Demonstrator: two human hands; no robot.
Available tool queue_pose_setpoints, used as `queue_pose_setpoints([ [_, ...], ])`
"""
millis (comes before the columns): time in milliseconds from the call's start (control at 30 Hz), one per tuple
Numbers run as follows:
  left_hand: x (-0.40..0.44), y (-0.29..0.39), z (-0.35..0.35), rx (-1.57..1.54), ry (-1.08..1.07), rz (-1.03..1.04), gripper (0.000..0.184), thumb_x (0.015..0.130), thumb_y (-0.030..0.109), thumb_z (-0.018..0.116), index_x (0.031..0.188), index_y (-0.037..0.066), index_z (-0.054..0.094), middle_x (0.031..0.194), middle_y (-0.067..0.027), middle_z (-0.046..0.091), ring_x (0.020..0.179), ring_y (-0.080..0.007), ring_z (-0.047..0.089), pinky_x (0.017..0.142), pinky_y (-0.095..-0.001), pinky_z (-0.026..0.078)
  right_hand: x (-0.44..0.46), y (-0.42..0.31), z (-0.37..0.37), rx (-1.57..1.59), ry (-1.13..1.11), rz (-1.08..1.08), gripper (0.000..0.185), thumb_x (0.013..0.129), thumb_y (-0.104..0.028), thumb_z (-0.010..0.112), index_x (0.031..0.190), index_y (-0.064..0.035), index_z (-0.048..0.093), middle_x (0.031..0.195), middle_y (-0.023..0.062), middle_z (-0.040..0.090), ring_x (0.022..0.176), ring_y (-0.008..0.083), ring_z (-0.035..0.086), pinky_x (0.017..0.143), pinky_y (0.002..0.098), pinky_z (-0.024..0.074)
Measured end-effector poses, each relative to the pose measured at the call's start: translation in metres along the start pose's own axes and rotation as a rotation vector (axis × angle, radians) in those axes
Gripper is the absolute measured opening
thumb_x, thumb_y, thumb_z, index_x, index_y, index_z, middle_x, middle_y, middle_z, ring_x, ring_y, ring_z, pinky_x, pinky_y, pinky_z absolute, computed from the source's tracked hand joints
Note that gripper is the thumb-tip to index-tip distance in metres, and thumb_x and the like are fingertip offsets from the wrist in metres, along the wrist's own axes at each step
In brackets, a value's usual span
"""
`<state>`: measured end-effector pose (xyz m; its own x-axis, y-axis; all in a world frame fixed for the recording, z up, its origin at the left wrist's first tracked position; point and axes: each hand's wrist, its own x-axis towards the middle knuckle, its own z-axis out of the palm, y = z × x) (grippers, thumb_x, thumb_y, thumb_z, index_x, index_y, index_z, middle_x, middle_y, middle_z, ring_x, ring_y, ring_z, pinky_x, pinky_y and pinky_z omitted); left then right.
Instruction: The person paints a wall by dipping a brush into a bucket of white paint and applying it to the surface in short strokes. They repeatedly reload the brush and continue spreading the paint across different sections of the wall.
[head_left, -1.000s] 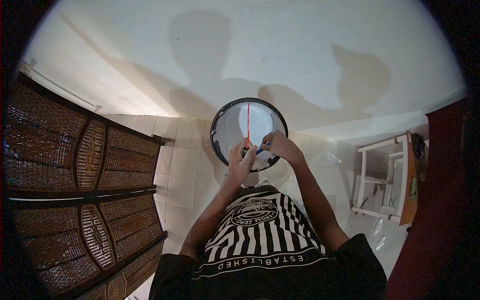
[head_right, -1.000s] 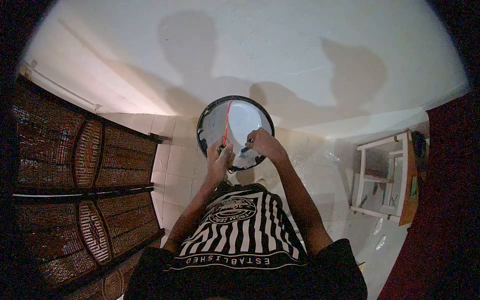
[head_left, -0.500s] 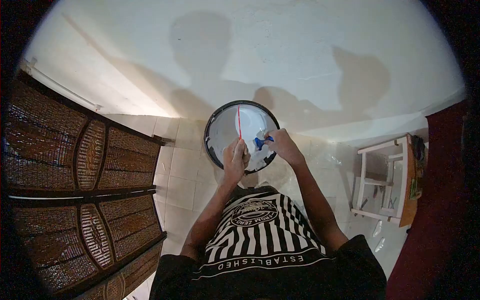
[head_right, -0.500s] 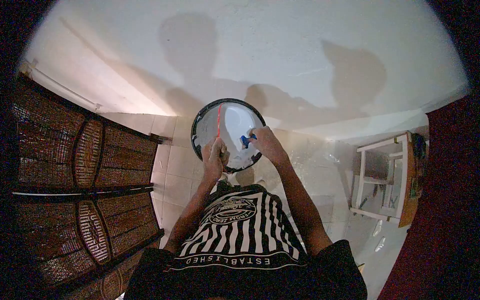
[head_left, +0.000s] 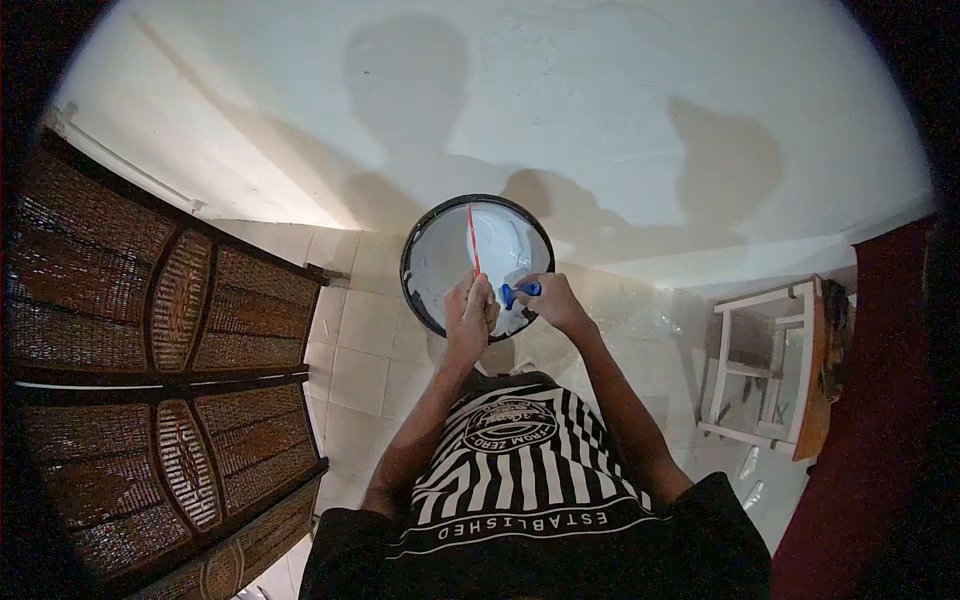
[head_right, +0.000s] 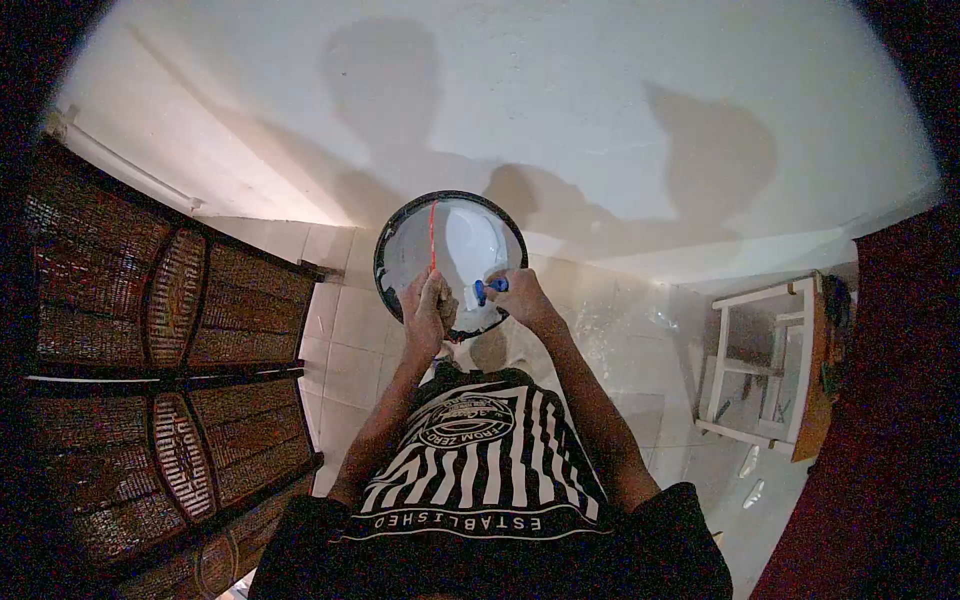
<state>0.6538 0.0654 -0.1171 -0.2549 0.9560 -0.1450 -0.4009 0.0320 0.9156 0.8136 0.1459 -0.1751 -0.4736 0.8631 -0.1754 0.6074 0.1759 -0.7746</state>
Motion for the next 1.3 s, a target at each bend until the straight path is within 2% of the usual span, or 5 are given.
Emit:
queue_pose_setpoints([
  [800,0.001,-0.008,-0.013,0.161,0.021,0.202,0.029,0.094,0.025,0.047,0.071,0.009,0.039,0.055,0.0043,0.032,0.039,-0.0034,0.027,0.035,-0.0222,0.021,0.011,-0.018,0.014,-0.21,-0.274,-0.06,0.028,0.082,-0.021,0.058,0.09,0.0047,0.064,0.086,0.0219,0.062,0.08,0.0337,0.062,0.074,0.0442,0.0499],
  [1067,-0.002,-0.009,-0.015,0.045,0.034,0.161,0.027,0.093,0.024,0.048,0.072,0.009,0.039,0.057,0.0036,0.034,0.039,-0.0037,0.029,0.035,-0.0217,0.022,0.023,-0.007,0.018,-0.377,-0.122,-0.737,0.032,0.085,-0.023,0.054,0.08,0.0077,0.06,0.07,0.018,0.061,0.053,0.0242,0.061,0.052,0.0348,0.0477],
  [1100,-0.003,-0.008,-0.015,0.05,0.027,0.171,0.027,0.093,0.024,0.048,0.072,0.009,0.039,0.057,0.0037,0.034,0.039,-0.0036,0.028,0.035,-0.0215,0.022,0.023,-0.012,0.017,-0.378,-0.123,-0.738,0.032,0.085,-0.023,0.054,0.08,0.0077,0.06,0.07,0.018,0.061,0.053,0.0242,0.061,0.052,0.0348,0.0477],
  [1167,-0.002,-0.011,-0.017,0.041,0.032,0.171,0.028,0.093,0.024,0.048,0.072,0.009,0.039,0.056,0.0037,0.034,0.039,-0.0036,0.028,0.035,-0.0215,0.022,0.024,-0.024,0.016,-0.085,-0.378,0.011,0.033,0.083,-0.025,0.055,0.086,0.0073,0.061,0.079,0.0181,0.06,0.057,0.0242,0.062,0.053,0.0358,0.0478],
  [1300,-0.004,-0.011,-0.018,0.019,0.015,0.167,0.028,0.094,0.024,0.048,0.071,0.01,0.038,0.056,0.0038,0.034,0.039,-0.0035,0.027,0.035,-0.0216,0.022,0.027,-0.008,0.025,-0.112,-0.378,-0.097,0.036,0.082,-0.027,0.055,0.091,0.0075,0.06,0.082,0.0201,0.058,0.06,0.023,0.061,0.054,0.0361,0.0477],
])
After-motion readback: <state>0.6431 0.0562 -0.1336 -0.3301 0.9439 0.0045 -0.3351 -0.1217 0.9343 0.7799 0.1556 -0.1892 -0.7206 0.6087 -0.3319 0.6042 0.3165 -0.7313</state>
